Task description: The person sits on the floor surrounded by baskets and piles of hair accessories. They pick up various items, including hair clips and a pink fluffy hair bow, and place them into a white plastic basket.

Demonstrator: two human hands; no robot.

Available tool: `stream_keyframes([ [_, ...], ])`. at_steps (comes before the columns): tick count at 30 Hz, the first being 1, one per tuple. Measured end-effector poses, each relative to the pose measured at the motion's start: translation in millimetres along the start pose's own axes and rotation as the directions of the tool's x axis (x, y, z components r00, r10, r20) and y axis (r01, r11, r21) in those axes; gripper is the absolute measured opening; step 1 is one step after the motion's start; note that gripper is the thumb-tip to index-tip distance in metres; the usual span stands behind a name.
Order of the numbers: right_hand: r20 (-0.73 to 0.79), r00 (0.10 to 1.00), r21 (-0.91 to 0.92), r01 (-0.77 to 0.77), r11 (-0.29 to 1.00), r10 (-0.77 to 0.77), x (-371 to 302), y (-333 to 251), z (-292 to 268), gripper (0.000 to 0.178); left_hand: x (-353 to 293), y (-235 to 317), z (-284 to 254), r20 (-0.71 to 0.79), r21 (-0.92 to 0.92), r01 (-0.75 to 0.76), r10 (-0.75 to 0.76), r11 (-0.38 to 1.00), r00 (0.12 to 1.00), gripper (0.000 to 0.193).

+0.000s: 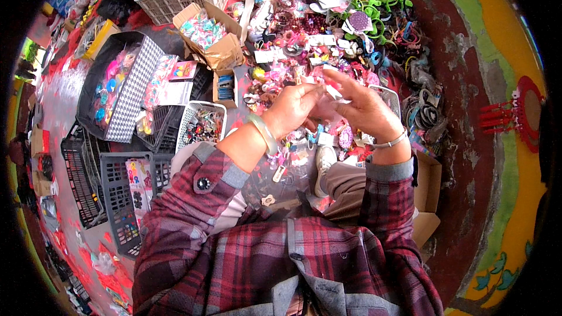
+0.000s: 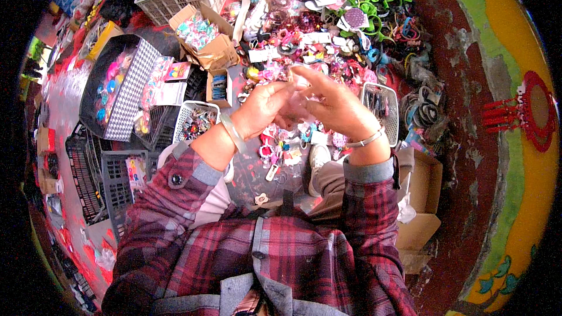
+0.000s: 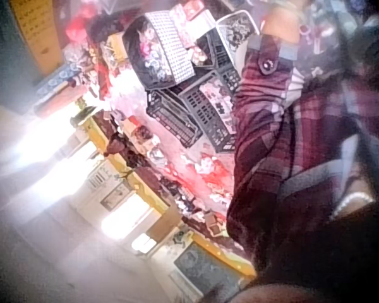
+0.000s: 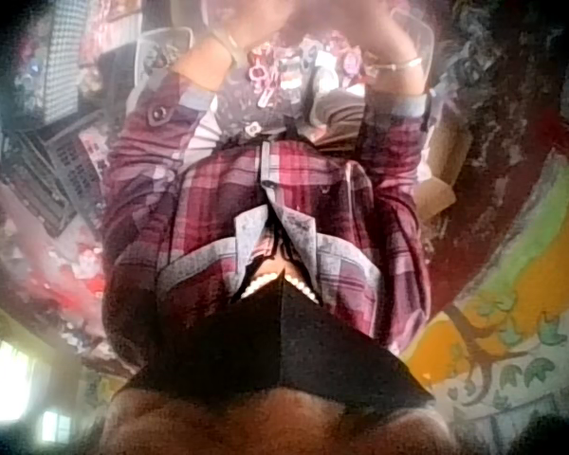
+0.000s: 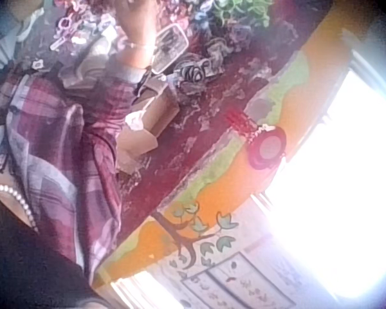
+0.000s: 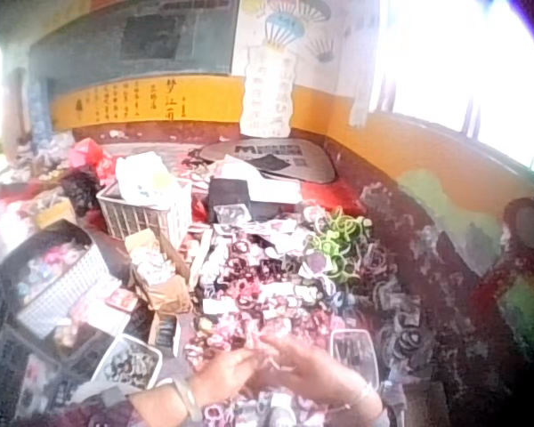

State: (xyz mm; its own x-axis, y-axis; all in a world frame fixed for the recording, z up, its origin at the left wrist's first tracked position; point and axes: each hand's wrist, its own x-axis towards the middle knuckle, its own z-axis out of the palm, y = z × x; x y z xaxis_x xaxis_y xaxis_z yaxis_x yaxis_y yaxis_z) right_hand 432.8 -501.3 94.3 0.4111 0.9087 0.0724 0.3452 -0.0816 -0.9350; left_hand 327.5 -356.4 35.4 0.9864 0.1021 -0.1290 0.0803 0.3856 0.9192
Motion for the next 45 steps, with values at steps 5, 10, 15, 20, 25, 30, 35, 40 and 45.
stream_keyframes([
  [5,-0.589,0.792,0.267,0.005,0.964,0.159,1,-9,-25,0.045,3,10,-6,-0.129,-0.188,-0.056,0.031,0.981,0.991,0.035],
  [10,-0.177,0.930,0.596,-0.160,0.787,0.323,7,23,-6,0.063,6,15,-7,-0.072,-0.405,-0.075,0.050,0.911,0.996,0.032],
  [15,-0.286,0.901,0.659,-0.061,0.750,0.325,15,25,14,0.026,2,12,-3,-0.037,-0.396,-0.076,0.066,0.915,0.997,0.032],
  [20,-0.351,0.897,0.638,0.019,0.770,0.269,12,22,14,0.018,-2,22,2,-0.048,-0.414,-0.037,0.019,0.909,0.999,0.031],
  [25,-0.352,0.905,0.590,0.018,0.808,0.237,11,16,16,0.019,-4,29,0,-0.071,-0.177,-0.066,0.054,0.982,0.996,0.030],
  [30,-0.414,0.900,0.318,0.005,0.948,0.134,13,28,19,0.020,3,24,-12,-0.123,-0.106,-0.034,0.021,0.994,0.992,0.028],
  [35,-0.562,0.825,-0.260,-0.103,0.960,-0.063,13,23,24,0.014,5,21,-10,-0.146,-0.163,-0.109,0.086,0.981,0.986,0.031],
  [40,-0.563,0.816,-0.128,0.074,0.989,-0.133,14,27,21,0.012,5,23,-6,-0.161,-0.127,-0.174,0.153,0.976,0.975,0.033],
  [45,-0.493,0.828,0.308,-0.119,0.944,0.266,12,16,20,0.013,12,8,-9,-0.218,0.018,-0.194,0.193,0.981,0.957,0.031],
])
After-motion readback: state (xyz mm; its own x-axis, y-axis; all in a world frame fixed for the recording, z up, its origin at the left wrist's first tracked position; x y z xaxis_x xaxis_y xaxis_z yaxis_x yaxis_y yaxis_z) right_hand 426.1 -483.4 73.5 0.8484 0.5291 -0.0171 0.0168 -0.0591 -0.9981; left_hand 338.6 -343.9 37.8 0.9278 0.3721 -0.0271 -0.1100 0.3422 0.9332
